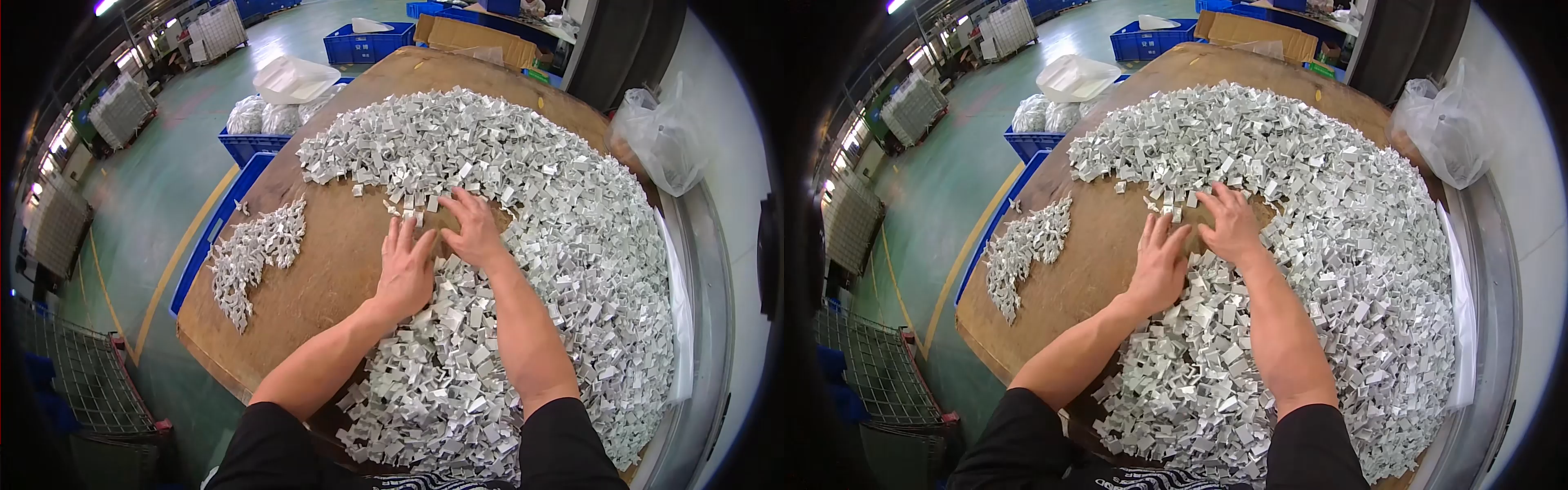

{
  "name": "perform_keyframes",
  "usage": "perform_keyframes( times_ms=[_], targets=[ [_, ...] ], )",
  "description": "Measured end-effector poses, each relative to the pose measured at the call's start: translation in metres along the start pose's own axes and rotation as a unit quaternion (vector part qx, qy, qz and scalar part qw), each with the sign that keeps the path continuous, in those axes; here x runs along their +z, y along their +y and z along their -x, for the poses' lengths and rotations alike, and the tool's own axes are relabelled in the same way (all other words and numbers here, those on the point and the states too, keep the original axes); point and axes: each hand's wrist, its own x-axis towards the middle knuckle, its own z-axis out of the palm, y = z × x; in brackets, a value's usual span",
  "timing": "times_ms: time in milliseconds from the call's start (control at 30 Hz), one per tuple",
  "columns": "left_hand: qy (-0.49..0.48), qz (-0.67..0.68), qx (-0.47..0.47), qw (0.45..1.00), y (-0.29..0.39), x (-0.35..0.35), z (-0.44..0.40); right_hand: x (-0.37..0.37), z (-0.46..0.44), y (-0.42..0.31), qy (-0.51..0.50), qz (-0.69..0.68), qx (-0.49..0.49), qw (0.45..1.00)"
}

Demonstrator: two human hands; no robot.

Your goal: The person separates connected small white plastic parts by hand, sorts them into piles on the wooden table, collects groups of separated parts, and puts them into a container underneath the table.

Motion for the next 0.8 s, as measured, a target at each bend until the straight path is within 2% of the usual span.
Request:
perform_keyframes(
  times_ms=[100, 133, 200, 233, 267, 333, 467, 567, 667, 767, 800],
  targets=[
    [0.109, 0.065, -0.016, 0.992, -0.022, -0.024, -0.005, 0.0, 0.0, 0.002, -0.079, -0.021, -0.039, 0.996],
    [0.11, 0.065, -0.025, 0.991, -0.033, -0.028, -0.01, 0.002, -0.001, 0.001, -0.016, -0.052, -0.064, 0.996],
    [0.118, 0.065, -0.045, 0.99, -0.058, -0.031, -0.023, -0.007, -0.005, -0.003, -0.075, -0.099, 0.013, 0.992],
    [0.081, 0.049, -0.021, 0.995, -0.067, -0.032, -0.032, -0.011, -0.008, -0.006, -0.105, -0.12, 0.05, 0.986],
    [0.045, 0.034, 0.005, 0.998, -0.075, -0.033, -0.043, -0.009, -0.006, -0.011, -0.057, -0.158, 0.068, 0.983],
    [-0.006, 0.001, 0.041, 0.999, -0.085, -0.027, -0.056, -0.007, -0.005, -0.011, -0.027, -0.126, 0.031, 0.991],
    [0.0, -0.039, 0.026, 0.999, -0.092, -0.014, -0.065, -0.001, -0.006, -0.01, 0.054, -0.055, -0.047, 0.996],
    [0.025, -0.066, 0.002, 0.998, -0.084, -0.003, -0.076, 0.014, 0.001, -0.002, 0.003, 0.008, -0.06, 0.998],
    [0.026, -0.07, 0.018, 0.997, -0.073, 0.005, -0.087, 0.001, -0.002, -0.002, -0.054, -0.144, -0.001, 0.988],
    [-0.004, -0.051, 0.066, 0.996, -0.061, 0.009, -0.079, -0.002, -0.004, -0.002, 0.005, -0.161, 0.071, 0.984],
    [-0.006, -0.052, 0.063, 0.997, -0.054, 0.007, -0.073, -0.001, -0.004, -0.001, 0.024, -0.13, 0.067, 0.989]
  ],
)
